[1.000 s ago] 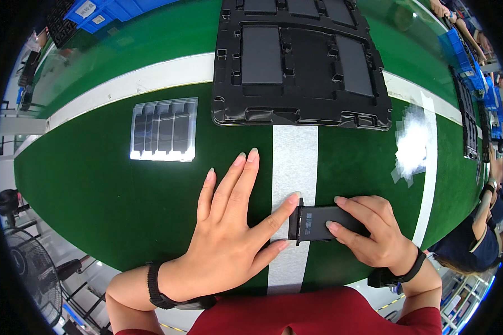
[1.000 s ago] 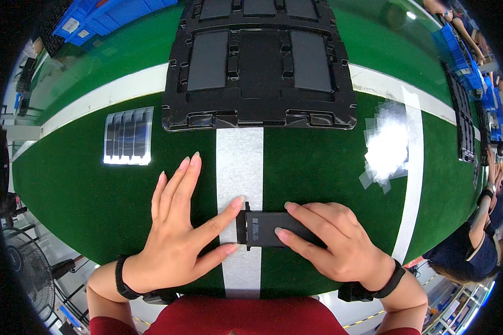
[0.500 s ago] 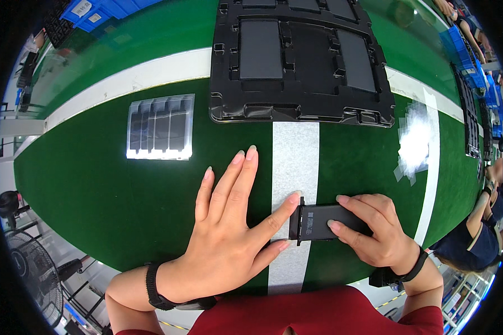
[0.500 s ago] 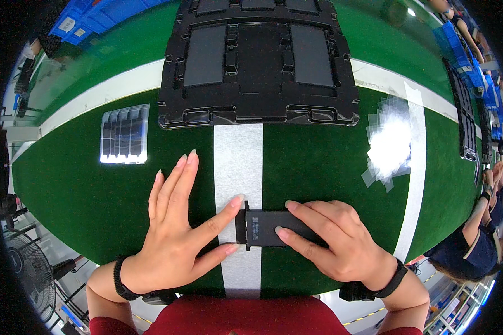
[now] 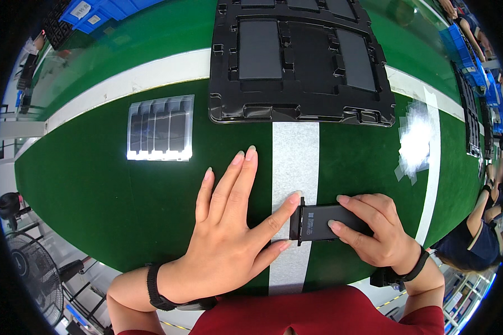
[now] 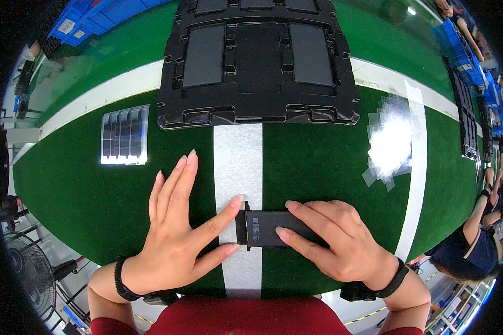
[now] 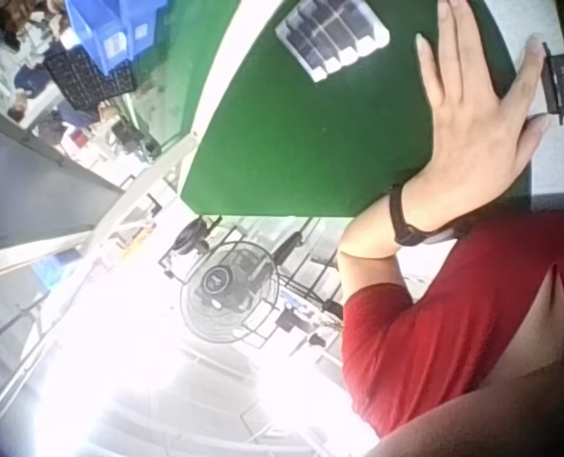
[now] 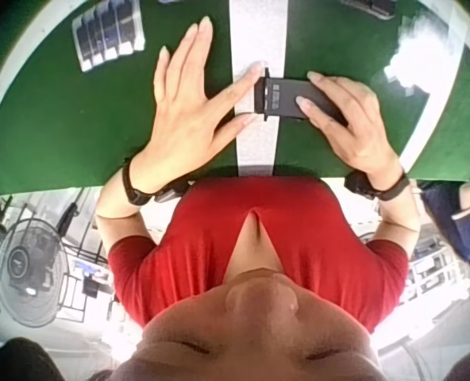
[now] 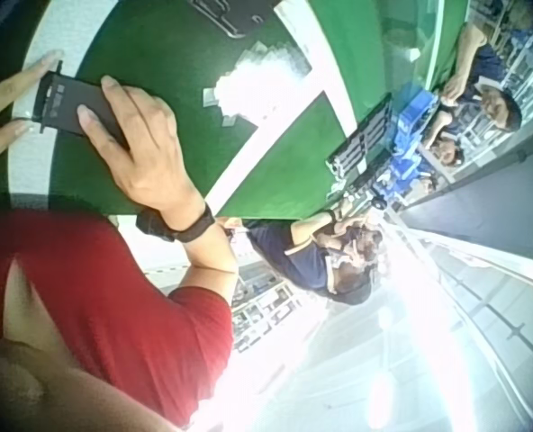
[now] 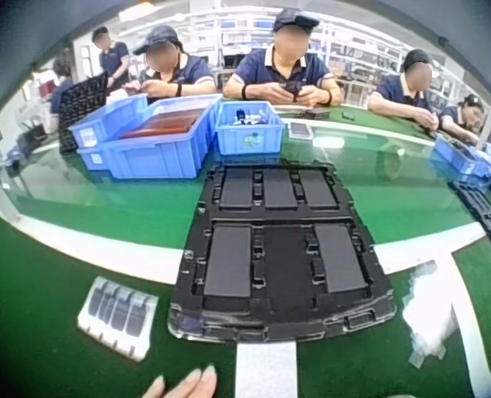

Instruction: Assembling small electronic components on a factory production line.

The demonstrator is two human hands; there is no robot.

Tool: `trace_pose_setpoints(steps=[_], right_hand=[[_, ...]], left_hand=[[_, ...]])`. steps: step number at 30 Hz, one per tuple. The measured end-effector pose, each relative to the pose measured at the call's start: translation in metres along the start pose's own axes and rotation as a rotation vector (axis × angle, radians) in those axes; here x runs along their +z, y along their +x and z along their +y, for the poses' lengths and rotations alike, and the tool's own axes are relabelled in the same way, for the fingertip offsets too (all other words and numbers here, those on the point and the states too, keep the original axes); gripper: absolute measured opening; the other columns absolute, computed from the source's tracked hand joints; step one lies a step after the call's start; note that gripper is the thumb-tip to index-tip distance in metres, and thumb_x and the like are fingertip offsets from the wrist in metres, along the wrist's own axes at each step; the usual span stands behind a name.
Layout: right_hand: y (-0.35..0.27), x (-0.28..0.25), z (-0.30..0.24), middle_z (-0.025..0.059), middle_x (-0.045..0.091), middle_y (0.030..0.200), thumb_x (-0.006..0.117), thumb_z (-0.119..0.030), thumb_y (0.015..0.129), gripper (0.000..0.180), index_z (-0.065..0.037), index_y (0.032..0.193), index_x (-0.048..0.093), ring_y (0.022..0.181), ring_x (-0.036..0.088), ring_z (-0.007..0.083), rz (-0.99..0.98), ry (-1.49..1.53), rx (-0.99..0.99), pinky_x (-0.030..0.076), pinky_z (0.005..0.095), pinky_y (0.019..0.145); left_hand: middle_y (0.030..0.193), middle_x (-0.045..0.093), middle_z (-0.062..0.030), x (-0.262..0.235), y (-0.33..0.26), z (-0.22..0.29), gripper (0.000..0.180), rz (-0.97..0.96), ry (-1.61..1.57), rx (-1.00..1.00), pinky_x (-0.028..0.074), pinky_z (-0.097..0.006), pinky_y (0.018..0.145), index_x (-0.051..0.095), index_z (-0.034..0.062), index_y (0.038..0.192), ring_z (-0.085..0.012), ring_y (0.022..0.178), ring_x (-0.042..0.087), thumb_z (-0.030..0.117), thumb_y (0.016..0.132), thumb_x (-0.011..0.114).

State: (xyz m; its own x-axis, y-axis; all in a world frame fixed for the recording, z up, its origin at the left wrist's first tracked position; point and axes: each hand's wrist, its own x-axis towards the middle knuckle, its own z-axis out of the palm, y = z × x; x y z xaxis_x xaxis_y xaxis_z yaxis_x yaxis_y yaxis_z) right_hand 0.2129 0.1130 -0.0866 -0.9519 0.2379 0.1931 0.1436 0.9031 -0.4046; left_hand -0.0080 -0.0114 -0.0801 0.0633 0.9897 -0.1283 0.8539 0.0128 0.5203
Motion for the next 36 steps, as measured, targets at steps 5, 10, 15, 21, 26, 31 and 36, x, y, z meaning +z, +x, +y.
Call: trace_pose_setpoints(steps=[5, 10, 15, 21, 26, 31, 36], right_hand=[[-0.001, 0.000, 0.000, 0.0139, 0.055, 0.113, 0.066, -0.009, 0.066, 0.031, -0.008, 0.097, 0.069, 0.095, 0.053, 0.0240, 0.000, -0.005, -0.004, 0.045, 0.0318, 0.078], [0.000, -0.001, 0.000, 0.0140, 0.055, 0.113, 0.066, -0.010, 0.067, 0.031, -0.007, 0.097, 0.068, 0.095, 0.053, 0.0239, -0.007, -0.002, -0.004, 0.045, 0.0320, 0.078], [0.000, 0.000, 0.000, 0.0145, 0.055, 0.113, 0.065, -0.010, 0.067, 0.031, -0.007, 0.098, 0.068, 0.096, 0.052, 0.0240, -0.010, -0.012, -0.011, 0.045, 0.0320, 0.078], [0.000, -0.002, 0.000, 0.0157, 0.055, 0.114, 0.065, -0.010, 0.067, 0.032, -0.006, 0.099, 0.067, 0.097, 0.052, 0.0246, -0.023, -0.067, -0.037, 0.045, 0.0327, 0.079], [0.001, -0.004, -0.004, 0.0164, 0.055, 0.114, 0.065, -0.011, 0.067, 0.033, -0.006, 0.100, 0.066, 0.098, 0.051, 0.0252, -0.027, -0.102, -0.048, 0.046, 0.0333, 0.080], [0.000, -0.006, -0.004, 0.0178, 0.053, 0.116, 0.063, -0.012, 0.067, 0.037, -0.005, 0.104, 0.064, 0.099, 0.052, 0.0266, -0.059, -0.082, -0.044, 0.045, 0.0341, 0.079], [-0.004, -0.005, -0.004, 0.0182, 0.052, 0.118, 0.061, -0.011, 0.067, 0.039, -0.004, 0.106, 0.062, 0.100, 0.051, 0.0274, -0.027, -0.024, -0.028, 0.044, 0.0345, 0.080]], left_hand=[[0.140, 0.013, -0.0329, 0.000, 0.000, 0.000, 0.053, -0.002, 0.002, 0.000, 0.012, -0.058, 0.102, 0.055, 0.0223, 0.122, -0.0460, 0.131, 0.016, 0.030, 0.072, 0.070], [0.140, 0.013, -0.0332, -0.001, 0.000, 0.001, 0.054, -0.004, 0.006, -0.003, 0.013, -0.058, 0.102, 0.056, 0.0216, 0.122, -0.0461, 0.131, 0.016, 0.029, 0.071, 0.070], [0.140, 0.013, -0.0332, -0.001, 0.000, 0.001, 0.054, -0.006, 0.000, -0.003, 0.013, -0.058, 0.102, 0.056, 0.0209, 0.122, -0.0462, 0.131, 0.016, 0.028, 0.070, 0.071], [0.141, 0.012, -0.0331, -0.001, 0.001, 0.000, 0.054, 0.000, 0.017, 0.003, 0.013, -0.058, 0.102, 0.056, 0.0208, 0.121, -0.0462, 0.131, 0.016, 0.029, 0.070, 0.071], [0.140, 0.012, -0.0332, -0.002, 0.000, 0.000, 0.059, 0.007, 0.006, 0.031, 0.013, -0.058, 0.102, 0.052, 0.0190, 0.125, -0.0466, 0.131, 0.016, 0.032, 0.070, 0.071], [0.140, 0.016, -0.0311, 0.001, -0.002, -0.007, 0.059, 0.051, -0.057, 0.094, 0.014, -0.059, 0.102, 0.054, 0.0164, 0.119, -0.0460, 0.131, 0.018, 0.037, 0.067, 0.074], [0.132, 0.035, -0.0189, 0.005, -0.001, -0.007, 0.030, 0.101, -0.093, 0.304, 0.022, -0.054, 0.101, 0.061, 0.0155, 0.088, -0.0383, 0.125, 0.031, 0.030, 0.067, 0.075]])
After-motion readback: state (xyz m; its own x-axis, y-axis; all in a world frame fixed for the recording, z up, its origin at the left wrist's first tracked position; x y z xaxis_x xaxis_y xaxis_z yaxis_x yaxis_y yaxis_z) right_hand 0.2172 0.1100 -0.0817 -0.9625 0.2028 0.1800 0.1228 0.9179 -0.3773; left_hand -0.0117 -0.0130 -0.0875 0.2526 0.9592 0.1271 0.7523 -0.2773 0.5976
